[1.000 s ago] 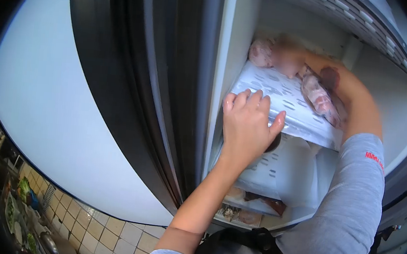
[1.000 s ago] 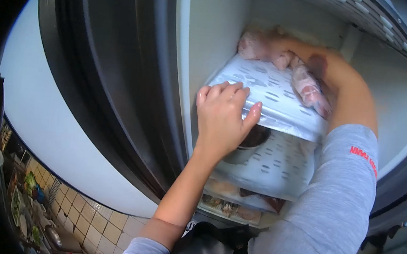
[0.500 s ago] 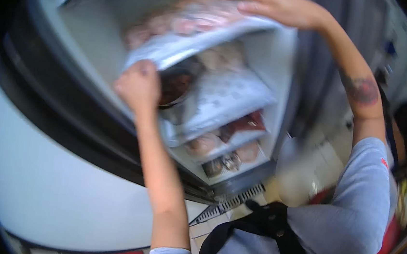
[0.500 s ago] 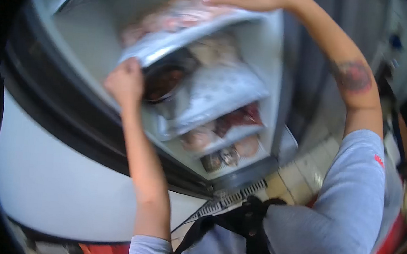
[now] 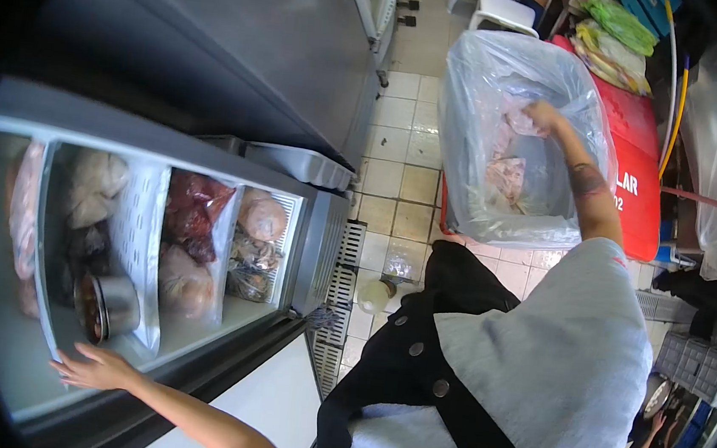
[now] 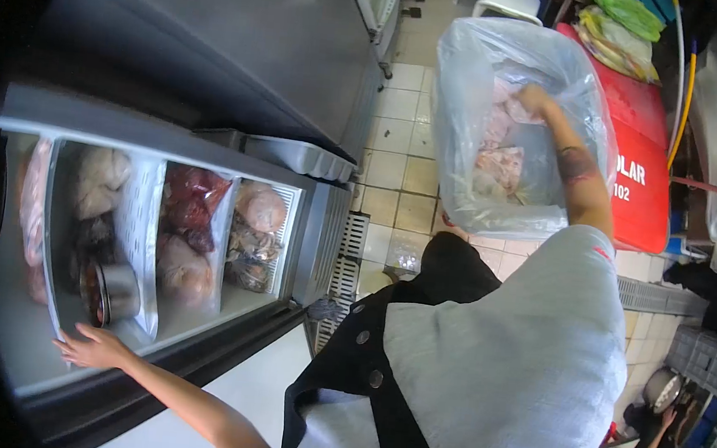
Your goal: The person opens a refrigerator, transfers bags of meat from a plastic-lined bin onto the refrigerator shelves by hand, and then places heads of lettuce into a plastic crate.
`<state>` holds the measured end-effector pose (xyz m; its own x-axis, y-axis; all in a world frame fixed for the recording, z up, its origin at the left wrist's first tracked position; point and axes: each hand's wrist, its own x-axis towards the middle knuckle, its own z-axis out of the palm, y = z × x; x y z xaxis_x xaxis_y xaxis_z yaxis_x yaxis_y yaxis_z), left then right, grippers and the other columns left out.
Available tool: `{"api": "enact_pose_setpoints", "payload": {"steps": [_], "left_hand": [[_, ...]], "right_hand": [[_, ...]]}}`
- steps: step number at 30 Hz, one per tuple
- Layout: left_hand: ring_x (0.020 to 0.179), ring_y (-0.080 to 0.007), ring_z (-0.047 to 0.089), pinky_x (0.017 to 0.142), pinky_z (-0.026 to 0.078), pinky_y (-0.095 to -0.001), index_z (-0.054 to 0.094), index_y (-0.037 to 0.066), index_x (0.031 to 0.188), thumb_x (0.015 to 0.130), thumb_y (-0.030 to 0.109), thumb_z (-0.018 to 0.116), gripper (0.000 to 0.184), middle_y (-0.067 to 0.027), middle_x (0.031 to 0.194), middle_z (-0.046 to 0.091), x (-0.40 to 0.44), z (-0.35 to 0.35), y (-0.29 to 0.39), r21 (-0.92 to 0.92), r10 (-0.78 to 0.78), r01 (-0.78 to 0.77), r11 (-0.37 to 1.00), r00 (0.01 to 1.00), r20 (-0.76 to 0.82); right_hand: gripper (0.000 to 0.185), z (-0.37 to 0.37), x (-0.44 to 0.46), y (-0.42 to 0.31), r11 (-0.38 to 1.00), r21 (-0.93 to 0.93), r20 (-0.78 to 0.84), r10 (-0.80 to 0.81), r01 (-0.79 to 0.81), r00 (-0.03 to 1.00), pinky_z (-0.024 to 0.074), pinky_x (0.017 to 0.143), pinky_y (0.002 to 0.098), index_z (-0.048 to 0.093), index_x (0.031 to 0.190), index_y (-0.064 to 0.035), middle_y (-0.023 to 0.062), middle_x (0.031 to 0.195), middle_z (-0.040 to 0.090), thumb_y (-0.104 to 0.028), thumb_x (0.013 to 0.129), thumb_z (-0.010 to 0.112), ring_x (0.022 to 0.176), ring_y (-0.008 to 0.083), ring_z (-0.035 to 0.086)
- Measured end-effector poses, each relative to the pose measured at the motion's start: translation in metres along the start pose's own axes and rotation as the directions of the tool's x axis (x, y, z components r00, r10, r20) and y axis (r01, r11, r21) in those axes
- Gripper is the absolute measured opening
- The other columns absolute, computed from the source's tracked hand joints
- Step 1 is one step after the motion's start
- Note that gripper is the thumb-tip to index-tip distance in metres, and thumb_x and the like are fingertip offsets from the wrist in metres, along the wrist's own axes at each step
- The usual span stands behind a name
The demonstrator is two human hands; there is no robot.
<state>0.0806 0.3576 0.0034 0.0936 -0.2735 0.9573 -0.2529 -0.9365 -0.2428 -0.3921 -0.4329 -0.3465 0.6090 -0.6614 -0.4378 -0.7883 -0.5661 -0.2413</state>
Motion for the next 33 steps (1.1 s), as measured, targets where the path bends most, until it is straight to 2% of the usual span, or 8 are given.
{"api": "enact_pose_setpoints", "payload": {"steps": [2, 3, 5, 8, 12, 23, 27, 33], "left_hand": [[0.13, -0.0379, 0.038, 0.109, 0.024, -0.0542, 0.052, 0.004, 0.127, 0.093, 0.037, 0.051, 0.048, -0.0169, 0.138, 0.044, -0.038, -0.016, 0.062, -0.102, 0.066, -0.06, 0.993, 0.997, 0.05], [0.13, -0.0388, 0.037, 0.109, 0.024, -0.0545, 0.051, 0.004, 0.127, 0.093, 0.038, 0.052, 0.049, -0.0178, 0.138, 0.044, -0.071, -0.02, 0.08, -0.107, 0.05, -0.031, 0.994, 0.983, 0.177], [0.133, -0.0411, 0.031, 0.11, 0.02, -0.0564, 0.051, 0.002, 0.127, 0.094, 0.041, 0.047, 0.051, -0.0197, 0.141, 0.04, -0.134, -0.035, 0.135, -0.127, 0.047, 0.002, 0.992, 0.921, 0.386], [0.136, -0.0461, 0.021, 0.107, 0.021, -0.0591, 0.05, 0.002, 0.128, 0.09, 0.035, 0.053, 0.051, -0.0156, 0.147, 0.032, -0.206, -0.076, 0.202, -0.218, 0.052, 0.162, 0.962, 0.676, 0.735], [0.135, -0.045, 0.024, 0.108, 0.024, -0.0537, 0.059, 0.003, 0.117, 0.076, 0.013, 0.067, 0.043, -0.0164, 0.145, 0.035, -0.228, -0.12, 0.269, -0.215, 0.145, 0.256, 0.942, 0.267, 0.953], [0.132, -0.0446, 0.03, 0.108, 0.027, -0.047, 0.06, -0.002, 0.112, 0.079, 0.006, 0.062, 0.034, -0.0215, 0.138, 0.043, -0.209, -0.118, 0.369, -0.397, 0.405, 0.495, 0.773, 0.097, 0.909], [0.13, -0.0397, 0.037, 0.107, 0.029, -0.0429, 0.06, -0.002, 0.113, 0.08, 0.007, 0.062, 0.034, -0.0218, 0.137, 0.044, -0.199, -0.132, 0.41, -0.368, 0.463, 0.683, 0.631, 0.048, 0.885], [0.119, -0.024, 0.05, 0.101, 0.036, -0.0339, 0.059, 0.003, 0.117, 0.089, 0.01, 0.056, 0.03, -0.0132, 0.127, 0.055, -0.194, -0.15, 0.459, 0.029, 0.629, 0.99, 0.136, -0.109, 0.77]], "right_hand": [[0.054, 0.069, 0.01, 0.038, 0.992, 0.091, 0.095, 0.08, -0.089, 0.992, 0.0491, 0.087, 0.0376, 0.061, 0.115, -0.0024, 0.0181, 0.109, 0.062, -0.037, 0.074, 0.07, 0.101, 0.0316, 0.06], [0.061, 0.091, -0.008, 0.026, 0.748, 0.508, 0.242, 0.352, -0.427, 0.904, 0.0473, 0.091, 0.0376, 0.059, 0.116, -0.0013, 0.0205, 0.114, 0.06, -0.037, 0.068, 0.075, 0.104, 0.0343, 0.059], [0.083, 0.159, 0.022, 0.053, 0.98, -0.02, 0.236, 0.199, -0.2, 0.951, 0.045, 0.095, 0.0402, 0.051, 0.125, 0.0, 0.0214, 0.13, 0.049, -0.037, 0.058, 0.081, 0.11, 0.0408, 0.053], [0.088, 0.193, 0.01, 0.055, 0.993, -0.079, -0.015, -0.093, 0.091, 0.996, 0.0444, 0.095, 0.0406, 0.054, 0.121, 0.002, 0.022, 0.128, 0.051, -0.041, 0.051, 0.084, 0.11, 0.0399, 0.054], [0.081, 0.203, 0.038, 0.05, 0.999, -0.032, -0.024, -0.037, 0.036, 0.999, 0.0443, 0.096, 0.0411, 0.06, 0.116, -0.0011, 0.0213, 0.119, 0.058, -0.043, 0.052, 0.086, 0.11, 0.0341, 0.056], [0.042, 0.175, 0.012, 0.056, 0.922, 0.267, 0.59, 0.073, -0.279, 0.804, 0.0521, 0.073, 0.0413, 0.072, 0.089, -0.002, 0.019, 0.094, 0.068, -0.028, 0.057, 0.081, 0.086, 0.0295, 0.065], [0.039, 0.248, -0.008, 0.086, 0.79, 0.558, 0.412, 0.001, -0.254, 0.911, 0.0515, 0.067, 0.0407, 0.07, 0.092, 0.0004, 0.0176, 0.091, 0.068, -0.013, 0.056, 0.074, 0.076, 0.0315, 0.063], [0.039, 0.111, -0.055, 0.038, 0.953, 0.268, 0.367, 0.032, -0.139, 0.93, 0.0509, 0.069, 0.0382, 0.068, 0.097, 0.0008, 0.0201, 0.088, 0.068, -0.017, 0.063, 0.071, 0.08, 0.0297, 0.066]]}}
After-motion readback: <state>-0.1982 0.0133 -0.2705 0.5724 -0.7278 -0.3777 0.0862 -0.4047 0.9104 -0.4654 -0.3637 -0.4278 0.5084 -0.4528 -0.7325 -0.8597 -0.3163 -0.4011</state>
